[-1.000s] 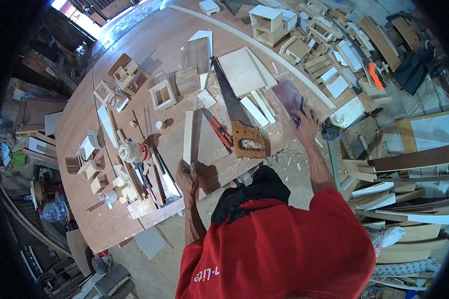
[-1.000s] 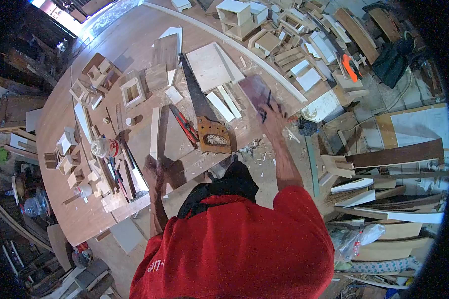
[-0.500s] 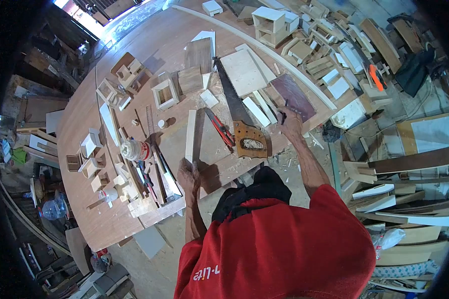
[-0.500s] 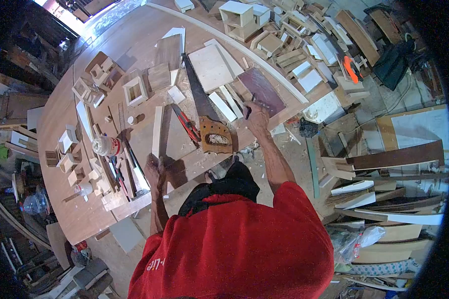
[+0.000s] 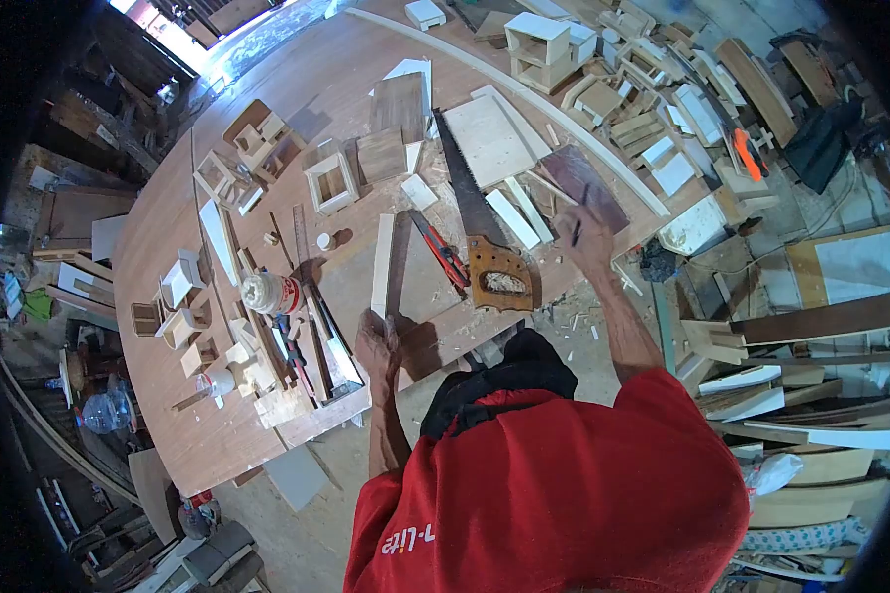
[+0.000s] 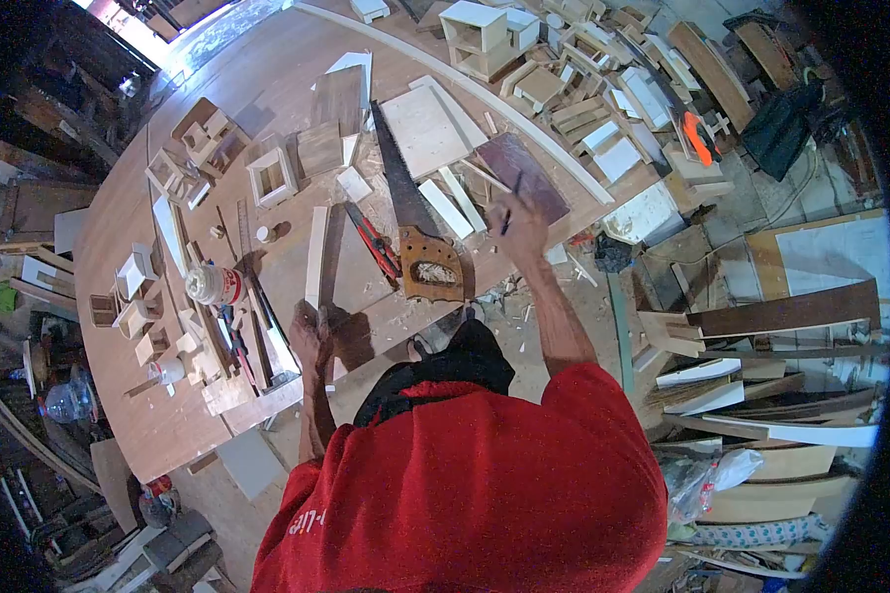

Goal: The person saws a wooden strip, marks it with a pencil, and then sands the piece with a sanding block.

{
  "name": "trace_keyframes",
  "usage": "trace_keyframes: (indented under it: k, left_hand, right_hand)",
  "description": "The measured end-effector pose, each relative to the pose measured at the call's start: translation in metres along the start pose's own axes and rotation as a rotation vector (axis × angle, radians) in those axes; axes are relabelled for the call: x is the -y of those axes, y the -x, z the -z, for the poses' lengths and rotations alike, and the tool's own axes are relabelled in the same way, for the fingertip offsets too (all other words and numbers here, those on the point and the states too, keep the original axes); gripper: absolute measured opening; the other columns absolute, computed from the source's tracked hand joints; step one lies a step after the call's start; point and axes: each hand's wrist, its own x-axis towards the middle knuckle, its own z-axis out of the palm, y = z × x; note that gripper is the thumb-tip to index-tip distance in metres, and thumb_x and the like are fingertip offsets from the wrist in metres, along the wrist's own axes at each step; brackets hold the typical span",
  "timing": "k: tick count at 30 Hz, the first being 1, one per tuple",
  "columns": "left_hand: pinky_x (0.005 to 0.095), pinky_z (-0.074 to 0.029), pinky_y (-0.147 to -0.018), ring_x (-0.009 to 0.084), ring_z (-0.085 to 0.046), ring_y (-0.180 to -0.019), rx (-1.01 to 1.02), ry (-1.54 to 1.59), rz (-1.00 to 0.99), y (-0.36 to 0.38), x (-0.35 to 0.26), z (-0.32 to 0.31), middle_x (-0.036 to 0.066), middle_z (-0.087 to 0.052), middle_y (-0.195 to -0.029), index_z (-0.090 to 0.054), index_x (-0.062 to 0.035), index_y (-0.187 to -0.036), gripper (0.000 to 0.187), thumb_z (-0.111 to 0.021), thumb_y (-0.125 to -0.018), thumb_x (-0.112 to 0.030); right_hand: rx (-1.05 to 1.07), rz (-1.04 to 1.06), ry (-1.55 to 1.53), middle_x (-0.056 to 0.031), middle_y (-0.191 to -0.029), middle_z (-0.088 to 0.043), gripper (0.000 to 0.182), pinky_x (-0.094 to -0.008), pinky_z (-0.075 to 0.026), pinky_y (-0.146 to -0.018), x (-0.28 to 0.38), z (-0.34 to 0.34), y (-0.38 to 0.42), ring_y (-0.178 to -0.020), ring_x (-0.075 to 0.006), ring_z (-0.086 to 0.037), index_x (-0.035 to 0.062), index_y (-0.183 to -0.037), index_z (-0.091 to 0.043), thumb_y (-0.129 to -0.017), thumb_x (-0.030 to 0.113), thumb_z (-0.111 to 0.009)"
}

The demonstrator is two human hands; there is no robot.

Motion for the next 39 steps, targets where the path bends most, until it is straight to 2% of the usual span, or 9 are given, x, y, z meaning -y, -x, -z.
trace_keyframes:
  k: [2,5,10,17,22,24,27,31,39]
  left_hand:
    - [0.042,-0.049,-0.069,0.0365,-0.064,-0.08,-0.034,-0.048,-0.008,0.0,0.001,-0.002,0.02,-0.065,-0.088,-0.058,-0.0004,-0.11,0.037,-0.059,-0.088,-0.03]
    - [0.0415,-0.049,-0.068,0.0363,-0.064,-0.079,0.003,-0.034,-0.001,0.0,0.002,-0.001,0.019,-0.065,-0.087,-0.058,-0.0008,-0.107,0.034,-0.059,-0.088,-0.029]
    - [0.042,-0.048,-0.066,0.0381,-0.063,-0.077,-0.055,-0.031,-0.057,0.003,0.0,-0.002,0.019,-0.064,-0.084,-0.057,-0.0022,-0.102,0.03,-0.058,-0.088,-0.028]
    - [0.043,-0.043,-0.057,0.0357,-0.057,-0.067,-0.095,-0.024,-0.175,0.0,0.012,-0.007,0.019,-0.057,-0.073,-0.054,-0.0009,-0.094,0.032,-0.058,-0.089,-0.032]
    - [0.0434,-0.045,-0.063,0.0377,-0.059,-0.073,-0.102,-0.018,-0.167,-0.002,0.02,-0.011,0.019,-0.06,-0.079,-0.055,-0.001,-0.098,0.029,-0.059,-0.088,-0.028]
    - [0.0436,-0.048,-0.067,0.0388,-0.062,-0.079,-0.105,-0.083,-0.162,-0.002,0.025,-0.014,0.02,-0.064,-0.086,-0.057,-0.0009,-0.102,0.029,-0.059,-0.087,-0.025]
    - [0.0424,-0.048,-0.068,0.0382,-0.062,-0.078,-0.09,-0.097,-0.135,-0.002,0.013,-0.007,0.02,-0.064,-0.087,-0.057,0.0002,-0.105,0.032,-0.06,-0.087,-0.026]
    - [0.0425,-0.049,-0.067,0.0385,-0.062,-0.078,-0.045,0.002,-0.109,-0.001,0.01,-0.005,0.02,-0.063,-0.085,-0.058,-0.0002,-0.105,0.032,-0.061,-0.086,-0.025]
    - [0.0436,-0.045,-0.061,0.0375,-0.06,-0.071,-0.058,-0.057,-0.157,-0.002,0.008,-0.003,0.018,-0.06,-0.075,-0.056,-0.0027,-0.094,0.027,-0.061,-0.086,-0.028]
  right_hand:
    - [0.214,0.065,-0.022,-0.0116,-0.096,-0.058,0.027,-0.0435,-0.048,-0.08,0.012,-0.004,0.016,-0.094,-0.0323,-0.058,0.0103,-0.097,-0.065,-0.074,0.023,-0.072]
    - [0.149,0.206,0.089,-0.0093,-0.093,-0.054,0.032,-0.0402,-0.049,-0.075,0.027,-0.014,0.03,-0.09,-0.0294,-0.058,0.0093,-0.099,-0.063,-0.071,0.019,-0.074]
    - [0.2,0.077,0.162,-0.0133,-0.112,-0.049,0.044,-0.0471,-0.049,-0.081,0.018,-0.035,0.015,-0.101,-0.035,-0.054,0.0114,-0.11,-0.059,-0.073,0.032,-0.072]
    - [0.027,0.069,0.281,-0.0126,-0.102,-0.054,0.037,-0.0456,-0.05,-0.075,0.008,-0.034,-0.012,-0.09,-0.0338,-0.058,0.0112,-0.103,-0.063,-0.071,0.027,-0.072]
    - [-0.007,0.18,0.186,-0.0118,-0.101,-0.055,0.029,-0.0435,-0.049,-0.078,0.013,-0.005,0.008,-0.096,-0.0319,-0.056,0.0115,-0.104,-0.064,-0.075,0.013,-0.066]
    - [0.209,0.382,0.163,-0.0093,-0.106,-0.055,0.039,-0.0431,-0.047,-0.084,0.001,0.0,0.027,-0.102,-0.0329,-0.053,0.0154,-0.11,-0.062,-0.072,0.007,-0.066]
    - [0.383,0.367,0.125,-0.0097,-0.109,-0.054,0.051,-0.0429,-0.047,-0.086,-0.003,0.003,0.048,-0.103,-0.0328,-0.053,0.0165,-0.115,-0.061,-0.067,-0.001,-0.066]
    - [0.359,0.263,0.158,-0.0107,-0.112,-0.054,0.059,-0.0429,-0.047,-0.088,0.003,0.007,0.05,-0.105,-0.0328,-0.053,0.018,-0.119,-0.06,-0.065,-0.004,-0.067]
    - [0.433,0.328,0.332,-0.0131,-0.127,-0.05,0.065,-0.0434,-0.046,-0.094,-0.006,0.006,0.031,-0.116,-0.0346,-0.048,0.0246,-0.128,-0.056,-0.075,-0.011,-0.049]
